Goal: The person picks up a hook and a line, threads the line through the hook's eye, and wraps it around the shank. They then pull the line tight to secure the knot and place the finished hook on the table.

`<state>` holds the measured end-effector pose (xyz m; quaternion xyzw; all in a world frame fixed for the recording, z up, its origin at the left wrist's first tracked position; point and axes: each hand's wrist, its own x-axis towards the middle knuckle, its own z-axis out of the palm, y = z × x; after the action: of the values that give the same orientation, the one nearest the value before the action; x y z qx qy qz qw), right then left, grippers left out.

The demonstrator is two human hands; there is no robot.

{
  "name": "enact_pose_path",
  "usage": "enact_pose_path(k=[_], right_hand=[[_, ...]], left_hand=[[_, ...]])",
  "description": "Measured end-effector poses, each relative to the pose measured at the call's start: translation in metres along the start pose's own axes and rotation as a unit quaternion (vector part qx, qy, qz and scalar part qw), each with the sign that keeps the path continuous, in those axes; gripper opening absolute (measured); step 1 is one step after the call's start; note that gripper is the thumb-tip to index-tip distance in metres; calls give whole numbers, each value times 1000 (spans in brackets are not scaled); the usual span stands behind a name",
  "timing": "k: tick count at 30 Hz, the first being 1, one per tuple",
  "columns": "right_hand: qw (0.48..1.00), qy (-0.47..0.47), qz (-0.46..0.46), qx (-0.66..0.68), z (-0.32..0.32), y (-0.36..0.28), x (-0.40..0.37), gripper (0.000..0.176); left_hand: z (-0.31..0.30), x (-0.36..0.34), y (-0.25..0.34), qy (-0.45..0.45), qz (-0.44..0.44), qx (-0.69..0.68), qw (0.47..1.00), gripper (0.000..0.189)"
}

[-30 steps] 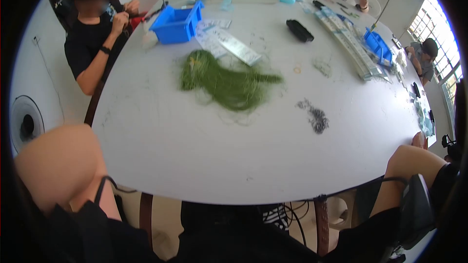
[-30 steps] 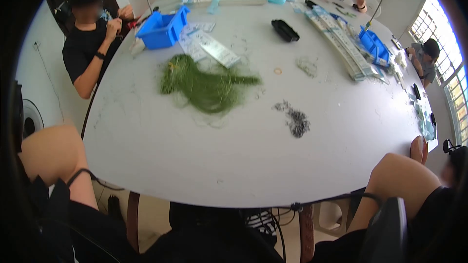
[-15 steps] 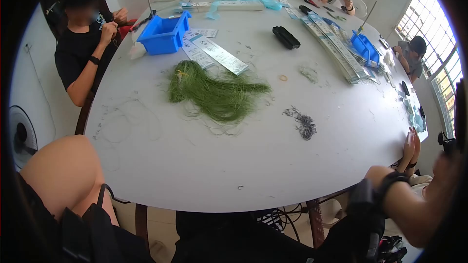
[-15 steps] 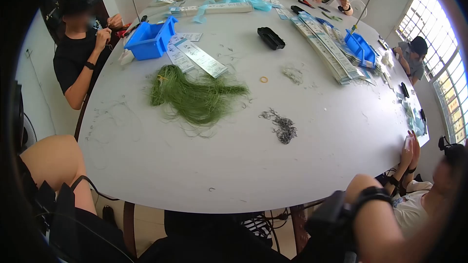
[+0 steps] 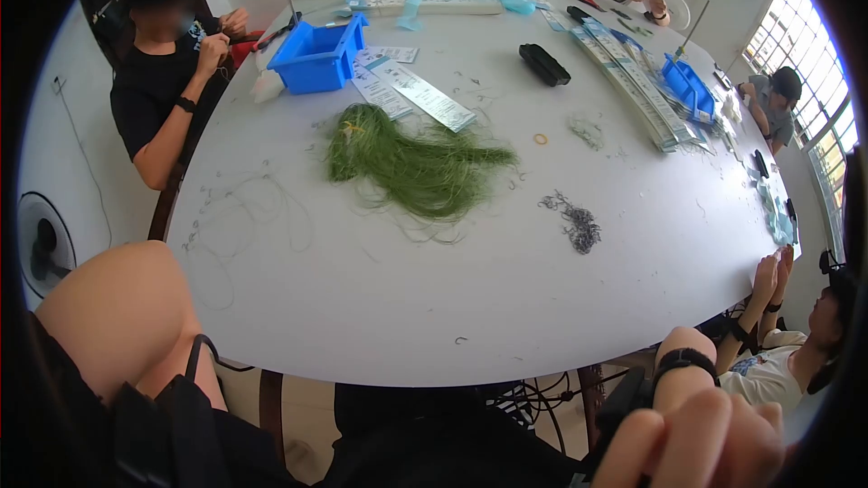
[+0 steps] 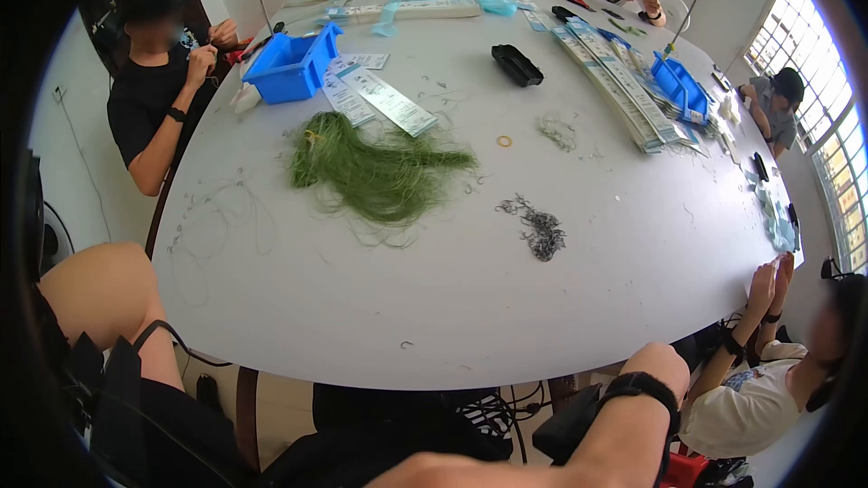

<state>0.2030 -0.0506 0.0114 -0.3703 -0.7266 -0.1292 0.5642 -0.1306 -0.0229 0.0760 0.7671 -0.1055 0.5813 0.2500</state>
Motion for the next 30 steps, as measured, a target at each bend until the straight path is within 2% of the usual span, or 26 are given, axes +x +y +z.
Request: enact_pose_path(k=[15, 21, 24, 27, 30], right_hand=[[1000, 11, -1, 7, -7, -2, 3, 40], [999, 26, 12, 23, -13, 0, 13, 42], [997, 55, 21, 43, -19, -3, 17, 43], [980, 155, 60, 108, -29, -13, 24, 44], [942, 169, 191, 216, -20, -8, 21, 44]], left_hand=[[18, 7, -12, 12, -7, -47, 999, 15], [36, 7, -39, 52, -60, -87, 993, 16], [57, 1, -69, 104, -166, -116, 974, 16], [80, -18, -103, 139, -320, -150, 925, 17], [99, -51, -138, 136, -477, -180, 849, 15]])
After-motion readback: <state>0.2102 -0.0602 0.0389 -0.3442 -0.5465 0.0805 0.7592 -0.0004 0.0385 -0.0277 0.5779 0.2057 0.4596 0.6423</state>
